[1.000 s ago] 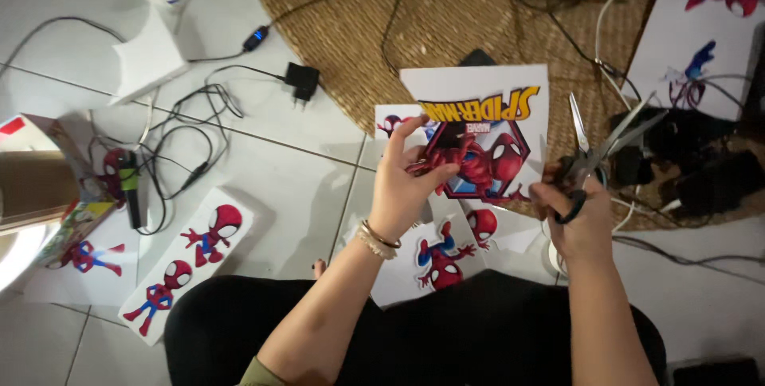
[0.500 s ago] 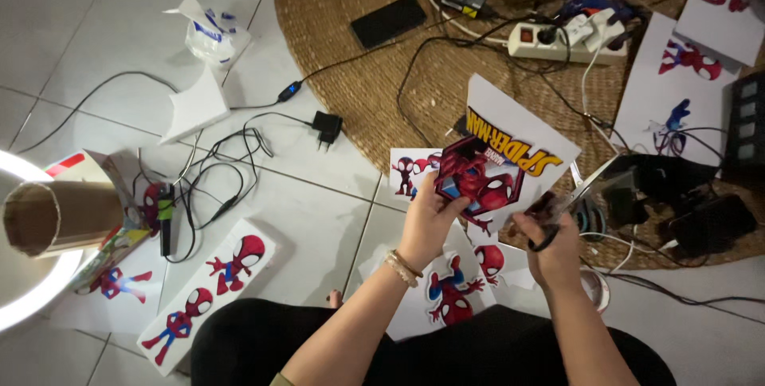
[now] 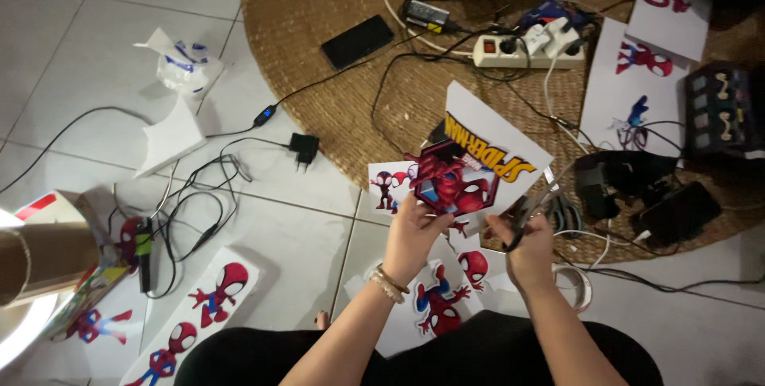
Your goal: The person cuts out printed cartoon characters from a large sheet of paper using scissors.
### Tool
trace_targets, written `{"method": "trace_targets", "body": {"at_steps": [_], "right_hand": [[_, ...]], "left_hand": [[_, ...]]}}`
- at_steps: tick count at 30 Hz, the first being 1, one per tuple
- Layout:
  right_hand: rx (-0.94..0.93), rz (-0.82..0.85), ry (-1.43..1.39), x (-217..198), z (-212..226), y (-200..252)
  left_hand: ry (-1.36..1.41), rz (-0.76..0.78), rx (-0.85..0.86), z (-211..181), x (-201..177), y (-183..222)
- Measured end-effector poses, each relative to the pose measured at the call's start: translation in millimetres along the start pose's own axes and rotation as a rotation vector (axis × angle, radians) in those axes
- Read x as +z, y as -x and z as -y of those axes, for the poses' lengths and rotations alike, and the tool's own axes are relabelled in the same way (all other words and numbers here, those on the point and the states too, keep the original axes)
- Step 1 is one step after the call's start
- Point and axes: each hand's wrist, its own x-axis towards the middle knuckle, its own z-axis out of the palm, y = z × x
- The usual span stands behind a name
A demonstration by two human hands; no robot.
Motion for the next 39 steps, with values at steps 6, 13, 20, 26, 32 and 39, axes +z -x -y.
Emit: {"method": "trace_targets", "body": {"at_steps": [6, 13, 20, 26, 32, 39], "right_hand": [[0.051, -0.01, -0.004, 4, 10, 4], [0.096, 0.037, -0.125, 12, 18, 8], [0.052, 0.063, -0.051, 20, 20, 11], [0.067, 0.03, -0.009, 2, -1, -8], [0.082, 0.004, -0.121, -5, -13, -15], [0.399, 0.084, -0.284, -8, 29, -29]], "left_hand": [[-0.086, 0.016, -0.003, 4, -4, 4], [-0.059, -0.013, 0.017, 1, 1, 5], [-0.08, -0.035, 0.043, 34, -13, -6], [-0.279, -0.036, 0.025, 3, -12, -2], [-0.396, -0.025, 0.027, -20, -4, 4], [-0.357, -0.139, 0.228, -84, -9, 47]]}}
